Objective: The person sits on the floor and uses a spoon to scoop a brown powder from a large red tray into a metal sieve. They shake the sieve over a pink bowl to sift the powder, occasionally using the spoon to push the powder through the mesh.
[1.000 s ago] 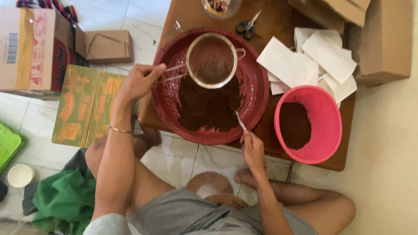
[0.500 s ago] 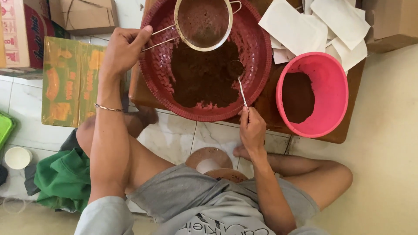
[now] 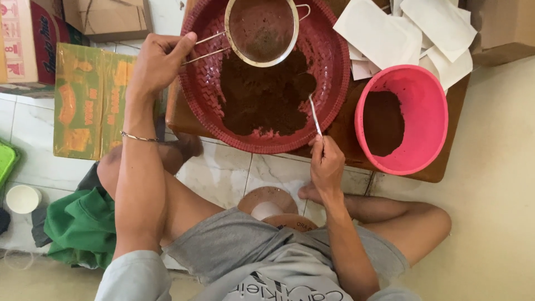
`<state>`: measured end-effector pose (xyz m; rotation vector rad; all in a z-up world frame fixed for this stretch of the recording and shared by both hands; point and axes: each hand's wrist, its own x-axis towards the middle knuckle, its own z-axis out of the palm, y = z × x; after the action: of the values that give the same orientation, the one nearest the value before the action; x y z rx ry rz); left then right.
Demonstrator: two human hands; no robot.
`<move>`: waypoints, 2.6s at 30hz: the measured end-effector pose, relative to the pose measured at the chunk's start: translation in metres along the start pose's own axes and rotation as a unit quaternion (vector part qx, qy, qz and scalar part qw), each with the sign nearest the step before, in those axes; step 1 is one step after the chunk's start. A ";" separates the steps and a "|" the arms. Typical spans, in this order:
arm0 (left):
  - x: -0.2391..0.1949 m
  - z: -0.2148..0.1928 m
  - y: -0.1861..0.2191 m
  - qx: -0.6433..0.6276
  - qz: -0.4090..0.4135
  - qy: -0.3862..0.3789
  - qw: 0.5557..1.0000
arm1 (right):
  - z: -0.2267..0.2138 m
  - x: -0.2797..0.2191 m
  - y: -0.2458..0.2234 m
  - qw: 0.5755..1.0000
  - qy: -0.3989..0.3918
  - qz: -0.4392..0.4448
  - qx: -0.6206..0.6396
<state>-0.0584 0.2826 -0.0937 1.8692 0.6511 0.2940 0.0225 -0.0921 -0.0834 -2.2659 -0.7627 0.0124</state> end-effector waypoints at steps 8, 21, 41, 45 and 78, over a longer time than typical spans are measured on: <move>0.003 -0.003 -0.006 0.016 -0.007 -0.001 1.000 | 0.002 0.001 0.010 1.000 -0.007 -0.004 0.019; -0.001 0.002 0.008 0.040 -0.036 -0.052 0.997 | 0.009 0.077 -0.019 0.972 0.052 -0.195 -0.125; 0.008 -0.007 -0.009 -0.146 -0.037 0.000 0.989 | -0.002 0.058 0.026 0.999 -0.007 -0.044 -0.014; 0.007 -0.014 -0.011 -0.282 -0.043 0.013 0.958 | 0.001 0.095 0.008 0.990 0.014 -0.128 -0.062; 0.011 -0.003 0.009 -0.233 -0.055 0.016 0.971 | 0.000 0.159 0.006 0.950 -0.081 -0.228 -0.195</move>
<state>-0.0484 0.2890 -0.0855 1.3765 0.6416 0.3699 0.1567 -0.0121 -0.0540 -2.4133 -1.4742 -0.1871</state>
